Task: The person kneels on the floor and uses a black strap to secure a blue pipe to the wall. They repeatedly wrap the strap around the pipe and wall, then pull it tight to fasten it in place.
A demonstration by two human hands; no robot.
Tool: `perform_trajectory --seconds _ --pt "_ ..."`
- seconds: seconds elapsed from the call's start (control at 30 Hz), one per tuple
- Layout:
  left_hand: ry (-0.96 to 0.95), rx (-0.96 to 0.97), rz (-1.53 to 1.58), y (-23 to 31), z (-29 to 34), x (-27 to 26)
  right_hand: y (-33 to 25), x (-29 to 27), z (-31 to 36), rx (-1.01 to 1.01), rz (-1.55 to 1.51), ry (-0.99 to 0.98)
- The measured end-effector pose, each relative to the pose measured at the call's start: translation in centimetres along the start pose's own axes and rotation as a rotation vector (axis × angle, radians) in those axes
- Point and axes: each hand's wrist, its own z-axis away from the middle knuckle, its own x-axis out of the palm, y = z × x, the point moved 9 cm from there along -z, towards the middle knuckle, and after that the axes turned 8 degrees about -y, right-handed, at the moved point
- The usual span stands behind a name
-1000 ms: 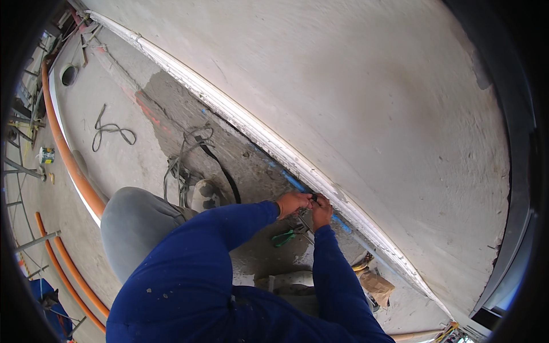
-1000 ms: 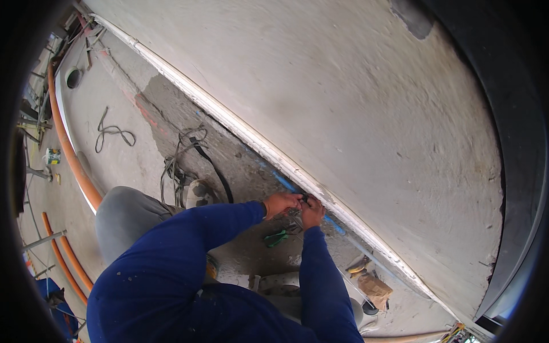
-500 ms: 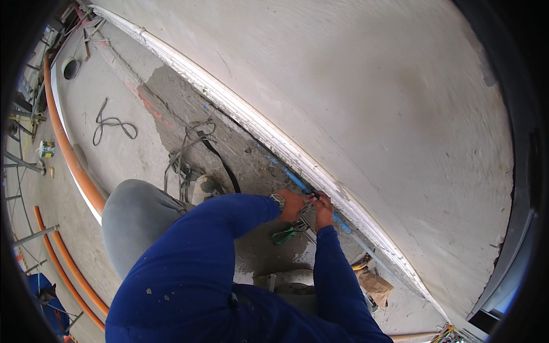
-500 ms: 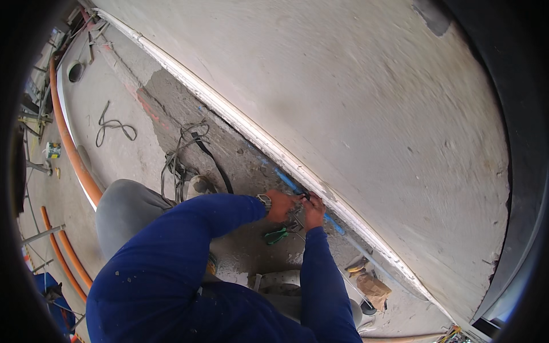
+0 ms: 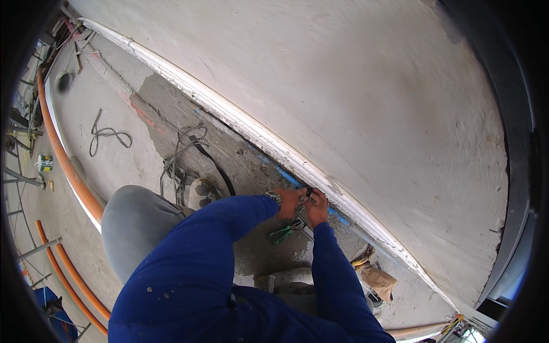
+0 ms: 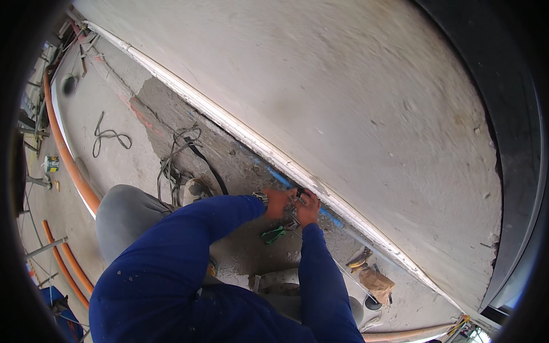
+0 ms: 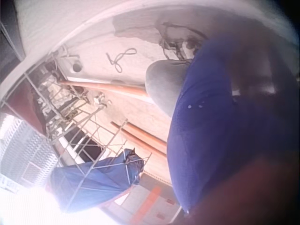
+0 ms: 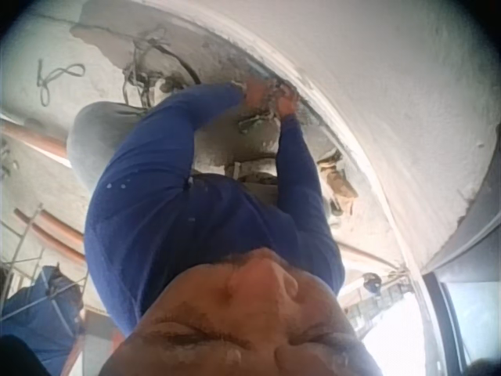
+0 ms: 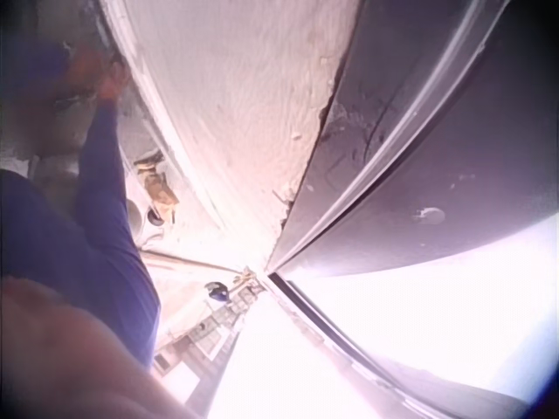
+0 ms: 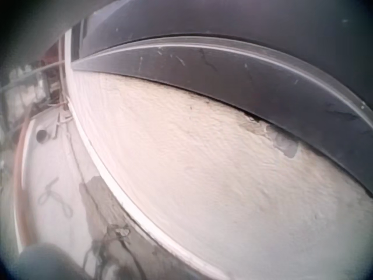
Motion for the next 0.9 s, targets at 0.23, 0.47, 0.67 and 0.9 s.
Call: perform_trajectory --seconds 0.23,0.47,0.67,0.9 --pt "0.162 0.081 0.266 -0.7 -1.0 0.9 -0.7 0.0 0.7 -0.073 -0.001 0.063" --pt "0.124 0.096 0.328 -1.9 -3.2 2.1 -1.8 -0.4 1.2 -0.132 0.119 0.133" --pt "-0.01 -0.014 0.064 -0.2 -0.8 0.0 -3.2 -0.4 2.2 -0.173 0.159 0.148" --pt "0.033 0.0 0.069 0.3 -0.9 -0.3 -0.7 0.6 2.2 -0.076 0.081 0.119"
